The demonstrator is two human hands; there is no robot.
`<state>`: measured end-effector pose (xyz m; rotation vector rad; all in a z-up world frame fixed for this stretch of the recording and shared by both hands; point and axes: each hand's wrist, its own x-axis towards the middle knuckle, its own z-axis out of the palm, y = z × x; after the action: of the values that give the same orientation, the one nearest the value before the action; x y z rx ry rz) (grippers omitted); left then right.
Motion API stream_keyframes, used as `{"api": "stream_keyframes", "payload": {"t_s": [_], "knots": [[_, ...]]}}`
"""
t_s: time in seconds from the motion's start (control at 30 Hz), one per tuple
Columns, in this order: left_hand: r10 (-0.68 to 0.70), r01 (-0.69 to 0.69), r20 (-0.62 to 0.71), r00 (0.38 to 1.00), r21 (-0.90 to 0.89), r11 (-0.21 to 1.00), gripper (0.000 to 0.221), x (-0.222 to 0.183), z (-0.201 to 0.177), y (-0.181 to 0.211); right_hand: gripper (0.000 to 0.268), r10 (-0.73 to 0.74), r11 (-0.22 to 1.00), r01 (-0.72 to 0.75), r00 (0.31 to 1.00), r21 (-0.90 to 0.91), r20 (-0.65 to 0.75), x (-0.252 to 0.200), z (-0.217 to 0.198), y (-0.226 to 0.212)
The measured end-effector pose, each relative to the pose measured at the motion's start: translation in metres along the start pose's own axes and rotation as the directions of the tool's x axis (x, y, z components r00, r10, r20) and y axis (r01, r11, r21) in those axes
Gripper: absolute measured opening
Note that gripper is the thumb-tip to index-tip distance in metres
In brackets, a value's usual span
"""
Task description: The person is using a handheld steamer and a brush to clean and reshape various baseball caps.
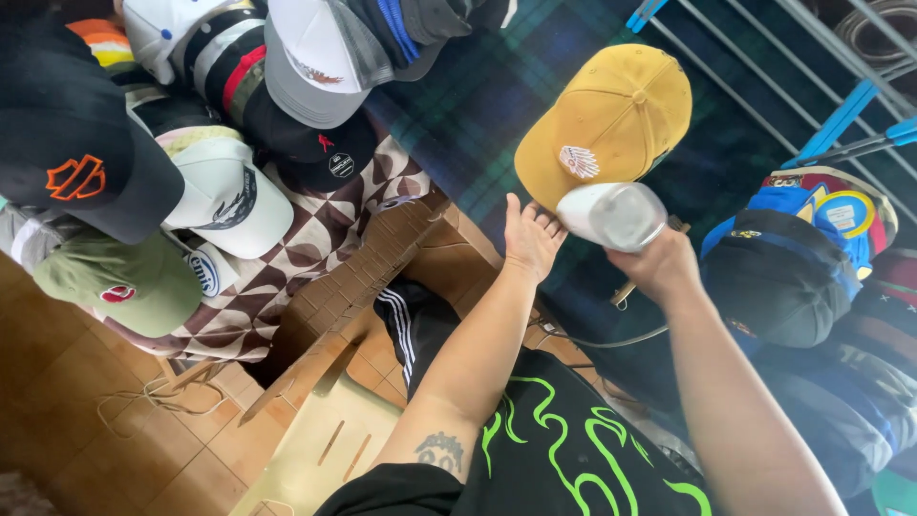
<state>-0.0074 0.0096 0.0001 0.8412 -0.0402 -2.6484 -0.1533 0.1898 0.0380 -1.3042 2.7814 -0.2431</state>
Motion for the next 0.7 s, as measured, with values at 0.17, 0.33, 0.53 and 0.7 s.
{"api": "stream_keyframes", "payload": {"t_s": [0.17, 0.33, 0.53, 0.7], "knots": [[0.001, -0.001, -0.021, 1.000, -0.027, 1.000, 0.086, -0.009, 0.007, -0.002, 0.065, 0.132, 0.990, -0.135, 0.990, 0.051, 0.043, -0.008, -0.010, -0.015], [0.002, -0.002, -0.006, 1.000, -0.026, 1.000, 0.086, -0.017, 0.008, 0.000, 0.071, 0.424, 0.897, -0.436, 0.895, 0.072, 0.137, -0.005, -0.028, -0.007], [0.034, -0.033, 0.013, 0.999, -0.036, 0.999, 0.093, -0.015, 0.006, -0.004, 0.064, 0.416, 0.856, -0.420, 0.906, 0.302, 0.080, -0.025, -0.039, -0.033], [0.035, -0.033, 0.030, 0.999, -0.051, 0.998, 0.094, -0.023, 0.011, -0.001, 0.065, 0.460, 0.846, -0.463, 0.884, 0.265, 0.080, -0.017, -0.032, -0.013]]}}
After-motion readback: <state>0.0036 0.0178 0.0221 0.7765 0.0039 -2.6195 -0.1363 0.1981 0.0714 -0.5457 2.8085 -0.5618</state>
